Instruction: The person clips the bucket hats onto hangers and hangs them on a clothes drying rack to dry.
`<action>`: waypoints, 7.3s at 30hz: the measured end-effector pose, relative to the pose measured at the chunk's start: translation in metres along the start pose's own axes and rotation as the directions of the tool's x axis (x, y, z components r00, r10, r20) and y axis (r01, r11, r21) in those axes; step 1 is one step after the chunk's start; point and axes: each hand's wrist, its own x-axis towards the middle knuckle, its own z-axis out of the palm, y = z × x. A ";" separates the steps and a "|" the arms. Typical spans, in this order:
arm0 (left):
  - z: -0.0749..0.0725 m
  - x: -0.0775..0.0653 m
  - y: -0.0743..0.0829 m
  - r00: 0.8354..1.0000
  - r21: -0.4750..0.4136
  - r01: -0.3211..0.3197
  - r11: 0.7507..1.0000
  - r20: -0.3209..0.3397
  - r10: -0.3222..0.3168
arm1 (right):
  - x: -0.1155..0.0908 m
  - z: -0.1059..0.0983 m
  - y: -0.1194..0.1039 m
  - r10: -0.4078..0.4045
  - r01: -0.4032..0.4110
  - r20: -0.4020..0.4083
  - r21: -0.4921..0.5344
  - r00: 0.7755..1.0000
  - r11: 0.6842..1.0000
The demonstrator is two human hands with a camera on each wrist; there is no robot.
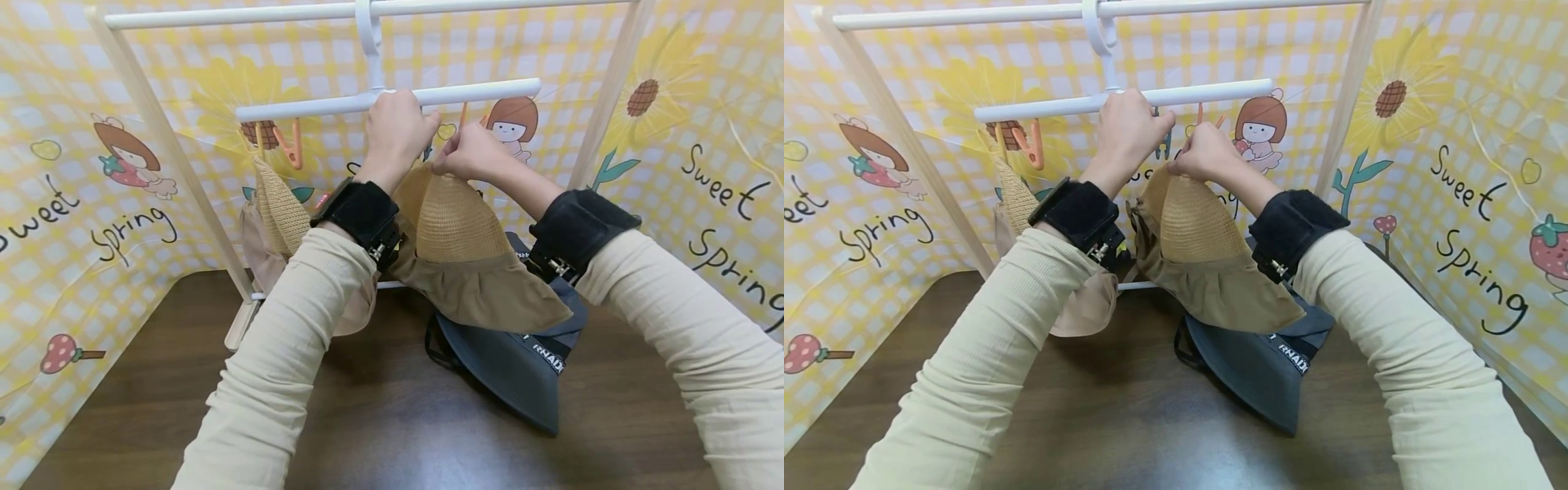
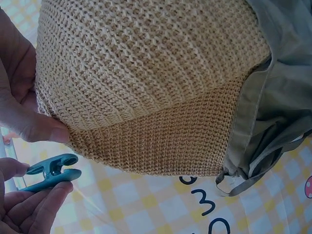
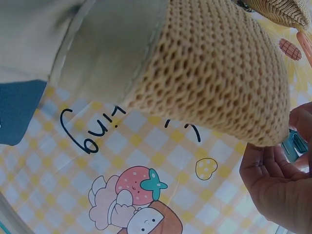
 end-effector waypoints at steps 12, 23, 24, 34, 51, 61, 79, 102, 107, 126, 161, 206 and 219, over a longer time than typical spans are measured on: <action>-0.002 0.000 0.000 1.000 0.017 0.014 1.000 0.023 -0.015 | 0.002 0.003 -0.003 0.028 -0.028 -0.008 -0.010 1.000 1.000; -0.004 0.001 0.002 0.999 0.009 0.033 0.999 0.036 -0.034 | 0.001 0.002 -0.005 0.021 -0.021 -0.007 0.017 1.000 1.000; -0.003 0.001 0.002 0.999 0.005 0.034 0.999 0.038 -0.034 | 0.000 0.003 -0.005 0.022 -0.022 -0.010 0.016 1.000 1.000; -0.005 0.001 0.003 0.999 0.011 0.029 1.000 0.042 -0.029 | 0.000 0.002 -0.007 0.010 -0.010 -0.012 0.034 1.000 0.999; -0.007 -0.001 0.000 1.000 0.034 0.013 0.999 0.027 -0.014 | 0.000 0.004 -0.012 0.001 0.000 -0.059 0.028 0.998 1.000; -0.009 -0.001 0.001 0.999 0.055 0.025 0.998 0.031 -0.027 | 0.002 0.006 -0.014 -0.021 0.024 -0.109 0.032 0.994 0.999; -0.008 0.001 0.006 0.996 0.088 0.051 0.995 0.064 -0.056 | 0.005 0.010 -0.013 -0.037 0.041 -0.190 0.020 0.981 0.999; -0.003 -0.002 0.010 0.998 -0.008 0.044 0.999 0.052 -0.043 | 0.004 0.008 -0.007 -0.089 0.102 -0.243 0.044 0.966 0.994; -0.003 -0.003 0.008 0.999 0.001 0.023 1.000 0.046 -0.023 | 0.004 0.009 -0.005 -0.115 0.136 -0.254 0.066 0.960 0.988; -0.009 -0.002 0.007 0.996 0.079 0.059 0.995 0.063 -0.064 | 0.002 0.009 -0.008 -0.145 0.172 -0.252 0.088 0.957 0.981; -0.009 -0.002 0.009 0.994 0.088 0.064 0.994 0.079 -0.071 | 0.001 0.009 -0.008 -0.127 0.161 -0.283 0.099 0.951 0.982; 0.003 -0.012 -0.001 0.998 -0.042 0.003 0.999 0.066 0.000 | -0.004 -0.003 -0.004 -0.040 0.061 -0.158 0.136 0.987 0.989; 0.011 -0.016 -0.004 0.997 0.023 -0.044 0.999 0.070 0.043 | -0.007 -0.007 0.003 -0.013 0.035 -0.155 0.143 0.988 0.989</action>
